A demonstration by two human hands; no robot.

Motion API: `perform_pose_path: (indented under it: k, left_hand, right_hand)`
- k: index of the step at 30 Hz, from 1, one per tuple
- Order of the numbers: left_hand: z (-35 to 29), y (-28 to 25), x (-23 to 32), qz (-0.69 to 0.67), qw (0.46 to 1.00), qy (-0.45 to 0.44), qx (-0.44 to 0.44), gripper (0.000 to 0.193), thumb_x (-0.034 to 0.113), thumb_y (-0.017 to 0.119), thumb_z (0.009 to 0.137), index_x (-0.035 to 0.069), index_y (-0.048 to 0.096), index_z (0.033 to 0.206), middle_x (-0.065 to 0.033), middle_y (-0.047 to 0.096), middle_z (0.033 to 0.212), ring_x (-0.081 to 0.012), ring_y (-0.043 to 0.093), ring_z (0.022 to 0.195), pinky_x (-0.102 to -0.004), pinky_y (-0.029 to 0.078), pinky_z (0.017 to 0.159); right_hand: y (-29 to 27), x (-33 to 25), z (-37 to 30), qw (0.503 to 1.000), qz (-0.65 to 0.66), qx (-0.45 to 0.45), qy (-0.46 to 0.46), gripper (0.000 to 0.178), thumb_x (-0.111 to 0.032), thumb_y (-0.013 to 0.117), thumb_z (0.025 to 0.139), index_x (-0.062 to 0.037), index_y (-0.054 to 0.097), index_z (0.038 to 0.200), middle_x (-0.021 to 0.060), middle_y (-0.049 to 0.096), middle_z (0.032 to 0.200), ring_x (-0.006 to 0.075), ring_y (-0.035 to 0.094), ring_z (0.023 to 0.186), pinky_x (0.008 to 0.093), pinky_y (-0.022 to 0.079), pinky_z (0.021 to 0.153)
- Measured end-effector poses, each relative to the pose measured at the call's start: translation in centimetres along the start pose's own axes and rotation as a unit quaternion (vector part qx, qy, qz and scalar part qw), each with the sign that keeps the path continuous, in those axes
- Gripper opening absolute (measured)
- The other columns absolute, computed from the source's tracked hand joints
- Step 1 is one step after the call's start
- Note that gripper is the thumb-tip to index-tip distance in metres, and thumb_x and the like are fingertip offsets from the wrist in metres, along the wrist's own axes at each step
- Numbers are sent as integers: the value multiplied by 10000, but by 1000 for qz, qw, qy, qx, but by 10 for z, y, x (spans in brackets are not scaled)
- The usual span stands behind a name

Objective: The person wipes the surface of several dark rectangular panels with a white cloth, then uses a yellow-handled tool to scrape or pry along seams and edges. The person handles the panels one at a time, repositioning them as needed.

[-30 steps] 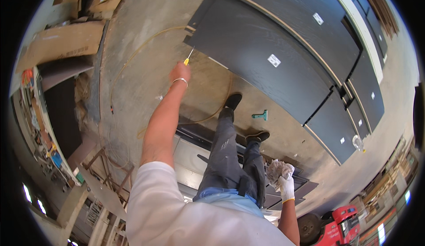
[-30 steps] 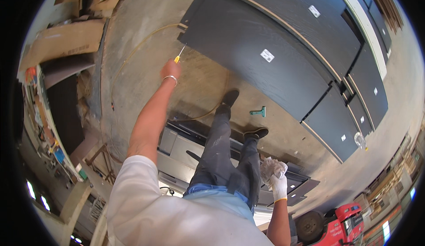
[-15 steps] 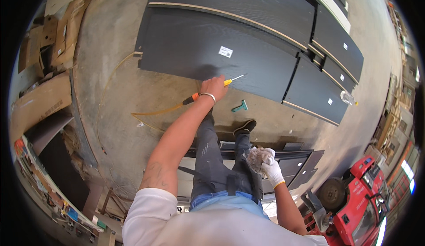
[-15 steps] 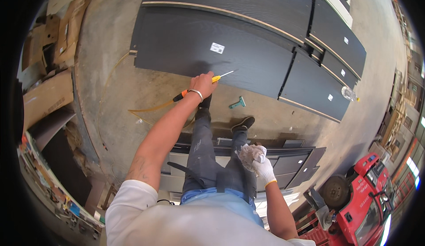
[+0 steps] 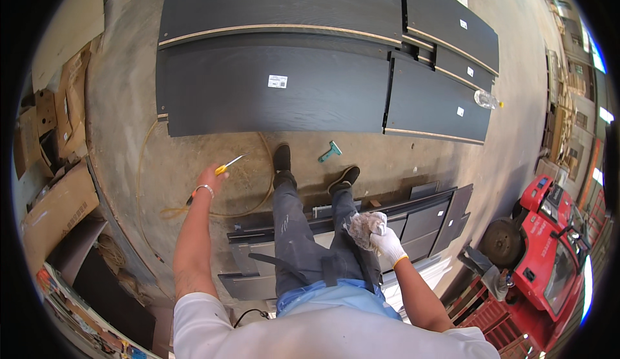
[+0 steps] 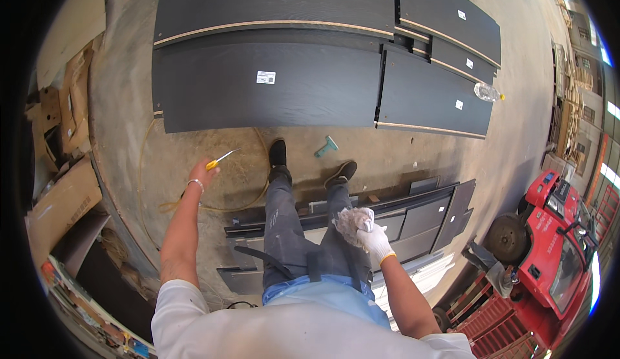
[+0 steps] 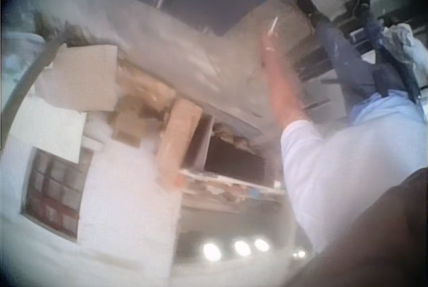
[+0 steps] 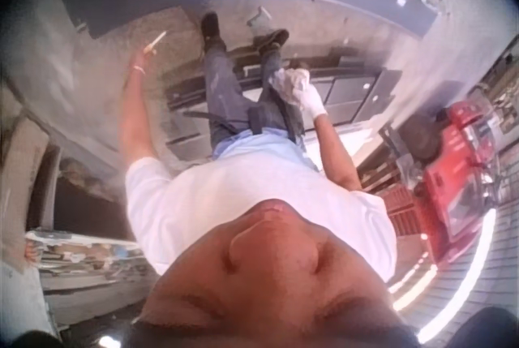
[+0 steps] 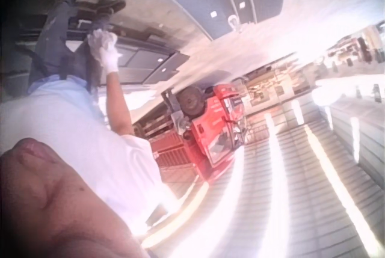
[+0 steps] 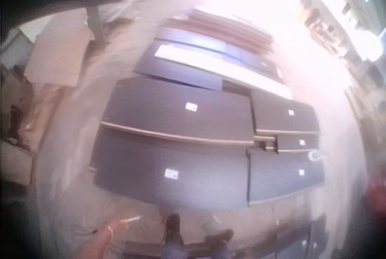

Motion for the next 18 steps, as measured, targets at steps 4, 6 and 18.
perform_pose_path:
  k: [4,6,18]
  left_hand:
    - [-5,12,-52,75,994,-45,-73,479,318,812,866,81,693,1265,-206,729,1207,-404,692,1106,-474,545,939]
    - [-1,21,-61,-11,997,-37,-67,460,283,832,842,74,703,1230,-209,738,1164,-383,708,1063,-460,549,922]
    - [28,56,69,111,982,-115,-97,451,413,597,1001,85,693,1295,-215,711,1273,-394,691,1151,-494,541,970]
  right_hand:
    - [1,-8,-5,998,57,1,-10,352,-196,656,825,38,709,1082,115,732,936,214,693,887,359,549,841]
    - [1,-11,-8,996,85,-9,20,352,-196,660,831,25,710,1101,98,730,920,192,684,853,350,556,794]
    - [-14,-27,11,994,101,-24,-37,310,-226,586,885,-8,703,1072,147,723,867,255,702,770,374,552,698]
Point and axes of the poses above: each hand's wrist, its own z-axis towards the middle knuckle, its own y-axis out of the palm, x = y × z, the point moved 4 cm from there along z, towards the middle knuckle
